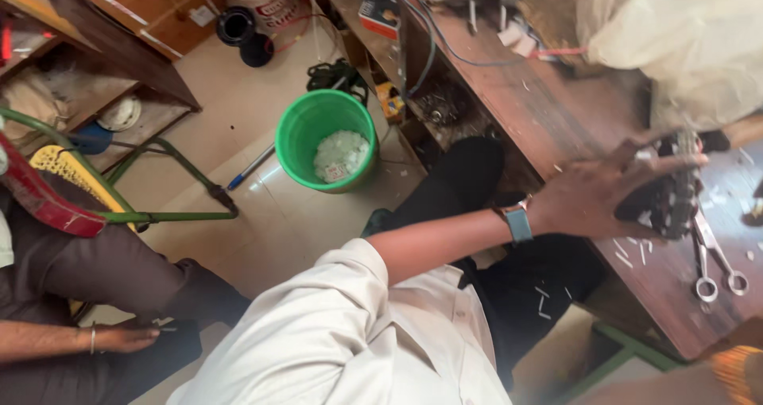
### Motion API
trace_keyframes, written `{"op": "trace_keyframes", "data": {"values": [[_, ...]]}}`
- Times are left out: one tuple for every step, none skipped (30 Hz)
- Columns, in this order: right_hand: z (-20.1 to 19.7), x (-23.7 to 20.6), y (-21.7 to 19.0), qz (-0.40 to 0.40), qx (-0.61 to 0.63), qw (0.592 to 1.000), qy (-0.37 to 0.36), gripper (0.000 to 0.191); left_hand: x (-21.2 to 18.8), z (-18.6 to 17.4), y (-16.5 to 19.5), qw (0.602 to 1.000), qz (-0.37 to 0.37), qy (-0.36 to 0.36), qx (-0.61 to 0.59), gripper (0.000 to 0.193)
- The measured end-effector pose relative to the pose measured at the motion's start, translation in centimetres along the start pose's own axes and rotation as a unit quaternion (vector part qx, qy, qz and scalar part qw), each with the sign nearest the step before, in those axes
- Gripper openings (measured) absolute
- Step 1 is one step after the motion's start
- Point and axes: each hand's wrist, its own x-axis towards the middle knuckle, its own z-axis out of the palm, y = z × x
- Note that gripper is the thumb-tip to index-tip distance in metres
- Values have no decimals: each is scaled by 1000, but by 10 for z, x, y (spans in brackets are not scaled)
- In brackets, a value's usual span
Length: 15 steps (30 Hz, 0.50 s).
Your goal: The person cuts small white insulating strips with scissors and inserts them into the slots of a motor stator. They then use a screwdriver to press the insulation into place. The person repeats this process for multiple slots.
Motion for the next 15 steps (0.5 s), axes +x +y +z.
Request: {"op": "trace_keyframes", "data": {"values": [[0, 2, 6, 6, 9, 1000, -1, 19, 0, -4, 0, 1000, 2, -8, -19, 97], [0, 5, 14, 12, 15, 1000, -5, 19, 1, -7, 1, 999, 4, -15, -39, 95], [-3, 9, 16, 18, 22, 1000, -9, 20, 2, -11, 2, 998, 7, -22, -60, 92], [-10, 15, 11, 24, 28, 999, -12, 20, 4, -14, 4, 996, 11, -10, -84, 91], [-17, 19, 9, 32, 34, 999, -15, 20, 6, -16, 4, 994, 13, 3, -109, 90], [-24, 22, 8, 41, 38, 998, -20, 21, 8, -17, 6, 991, 13, 16, -134, 88], [-31, 22, 12, 50, 44, 997, -24, 21, 10, -17, 6, 993, 1, 24, -116, 95], [-40, 18, 15, 62, 46, 997, -22, 21, 12, -16, 6, 994, -17, 26, -102, 102], [-48, 14, 18, 74, 46, 996, -23, 21, 12, -14, 7, 995, -36, 21, -96, 108], [-57, 4, 23, 81, 48, 995, -17, 22, 13, -13, 2, 994, -31, -3, -101, 108], [-65, -6, 25, 88, 48, 995, -9, 22, 16, -13, -1, 993, -19, -35, -112, 108], [-72, -18, 24, 94, 47, 994, -2, 22, 17, -12, -3, 983, -83, -77, -144, 111], [-79, -33, 24, 94, 42, 995, 12, 23, 16, -9, -5, 968, -139, -122, -172, 113], [-81, -46, 21, 93, 38, 995, 17, 23, 17, -10, -9, 984, -46, -63, -158, 110], [-83, -56, 15, 91, 32, 995, 20, 23, 17, -11, -10, 988, 46, 3, -144, 107]]}}
